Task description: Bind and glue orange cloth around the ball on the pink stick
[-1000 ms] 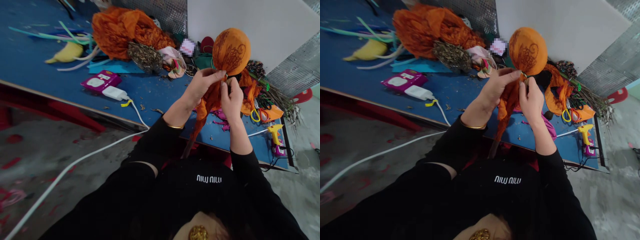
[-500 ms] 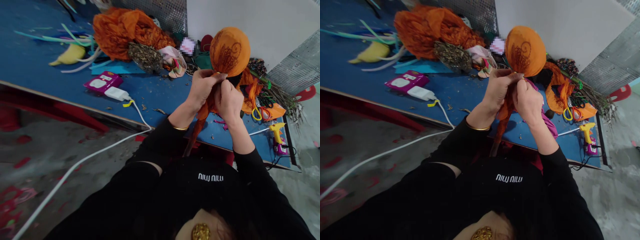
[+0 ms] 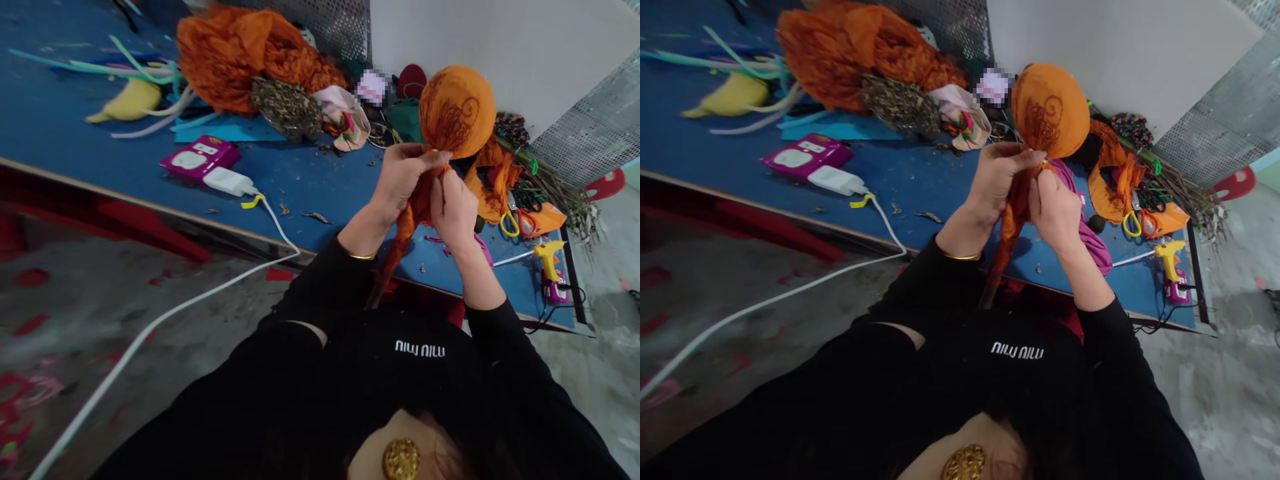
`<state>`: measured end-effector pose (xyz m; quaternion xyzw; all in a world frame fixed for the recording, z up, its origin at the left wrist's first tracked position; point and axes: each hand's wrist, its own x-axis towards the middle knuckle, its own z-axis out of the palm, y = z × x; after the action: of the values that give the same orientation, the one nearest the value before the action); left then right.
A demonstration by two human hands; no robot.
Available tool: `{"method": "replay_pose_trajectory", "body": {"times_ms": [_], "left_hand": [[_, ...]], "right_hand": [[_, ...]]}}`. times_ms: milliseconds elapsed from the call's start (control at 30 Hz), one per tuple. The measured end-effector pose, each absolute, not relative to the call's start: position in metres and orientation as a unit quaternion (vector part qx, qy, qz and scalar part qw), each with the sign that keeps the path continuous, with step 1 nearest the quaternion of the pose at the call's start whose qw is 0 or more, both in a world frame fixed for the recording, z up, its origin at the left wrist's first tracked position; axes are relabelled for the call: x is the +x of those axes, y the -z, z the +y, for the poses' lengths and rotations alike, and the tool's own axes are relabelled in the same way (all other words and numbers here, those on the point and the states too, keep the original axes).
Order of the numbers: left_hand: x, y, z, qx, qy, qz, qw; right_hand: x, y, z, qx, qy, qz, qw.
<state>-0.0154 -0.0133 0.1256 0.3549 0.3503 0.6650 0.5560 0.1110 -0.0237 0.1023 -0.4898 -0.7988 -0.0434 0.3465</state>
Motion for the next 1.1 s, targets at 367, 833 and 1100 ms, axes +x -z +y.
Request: {"method": "replay_pose_trajectory", "body": {"times_ms": [367, 833, 1100], "left_hand": [[-0.034, -0.141, -0.015, 0.406, -0.648, 0.348, 0.543], [-0.032, -0.144, -0.014, 0.402, -0.651, 0.375, 0.524], [-0.03, -0.145, -0.017, 0.369, -0.65, 0.38, 0.545]], "right_hand": [[0.108, -0.118, -0.039, -0.481, -0.053, -0.693, 0.534], [0.096, -0.118, -0.027, -0.529, 0.037, -0.739, 0.415], [0.09, -0.128, -0.024, -0.547, 0.07, -0.757, 0.35]]}}
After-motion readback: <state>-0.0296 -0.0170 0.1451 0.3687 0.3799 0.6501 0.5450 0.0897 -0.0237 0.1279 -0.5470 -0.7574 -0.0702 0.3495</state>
